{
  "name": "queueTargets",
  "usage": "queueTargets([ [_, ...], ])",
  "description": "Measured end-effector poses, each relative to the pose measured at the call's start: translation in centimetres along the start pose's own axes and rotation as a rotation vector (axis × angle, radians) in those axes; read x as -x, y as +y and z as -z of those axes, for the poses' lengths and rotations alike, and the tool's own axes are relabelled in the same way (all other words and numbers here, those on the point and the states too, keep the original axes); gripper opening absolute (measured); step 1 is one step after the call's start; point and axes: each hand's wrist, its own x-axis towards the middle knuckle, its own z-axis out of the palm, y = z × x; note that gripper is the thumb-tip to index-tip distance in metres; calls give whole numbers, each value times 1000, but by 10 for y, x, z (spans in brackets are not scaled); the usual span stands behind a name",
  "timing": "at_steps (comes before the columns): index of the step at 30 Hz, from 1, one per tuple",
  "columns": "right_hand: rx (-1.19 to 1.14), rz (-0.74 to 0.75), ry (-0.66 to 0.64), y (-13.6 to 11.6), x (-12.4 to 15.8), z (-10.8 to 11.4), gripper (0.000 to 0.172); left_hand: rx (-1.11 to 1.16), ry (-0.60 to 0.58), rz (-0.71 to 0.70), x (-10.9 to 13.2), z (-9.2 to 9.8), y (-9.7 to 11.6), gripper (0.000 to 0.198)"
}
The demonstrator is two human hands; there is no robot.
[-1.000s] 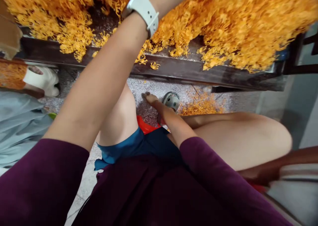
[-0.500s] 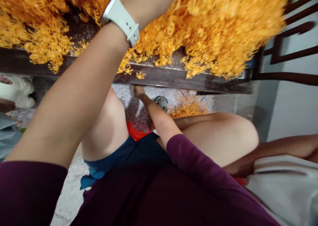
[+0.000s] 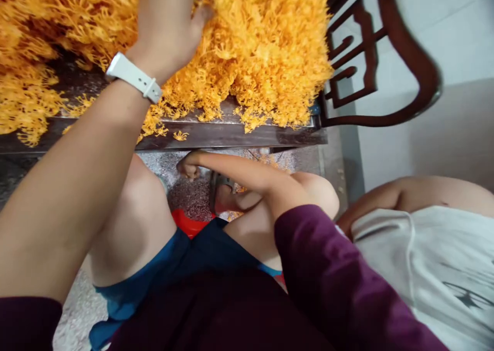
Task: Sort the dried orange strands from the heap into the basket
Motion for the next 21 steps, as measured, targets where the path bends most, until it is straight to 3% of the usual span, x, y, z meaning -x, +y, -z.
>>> queueTargets([
  [3, 136, -115, -232, -21, 41, -16, 20, -26, -5, 3, -3, 0, -2, 30],
  [5, 209, -49, -340, -30, 86, -19, 15, -15, -23, 17, -5, 0, -2, 31],
  [6, 240, -8, -329, -31, 112, -16, 12, -18, -36, 18, -6, 1, -2, 33],
  [8, 299, -15, -129, -22, 167, -1, 8, -21, -16, 3, -8, 0, -3, 34],
  [10, 355, -173, 127, -3, 214, 21, 10, -26, 37, -3, -8, -3, -4, 30],
  [13, 237, -393, 398, 35, 254, 48, 15, -26, 112, -23, -8, -7, -6, 23],
  [17, 8, -290, 654, 68, 253, 64, 11, 25, 183, -50, -9, -10, -6, 16],
  [21, 207, -166, 1028, 77, 234, 78, 16, 144, 255, -37, -10, -12, -7, 16],
])
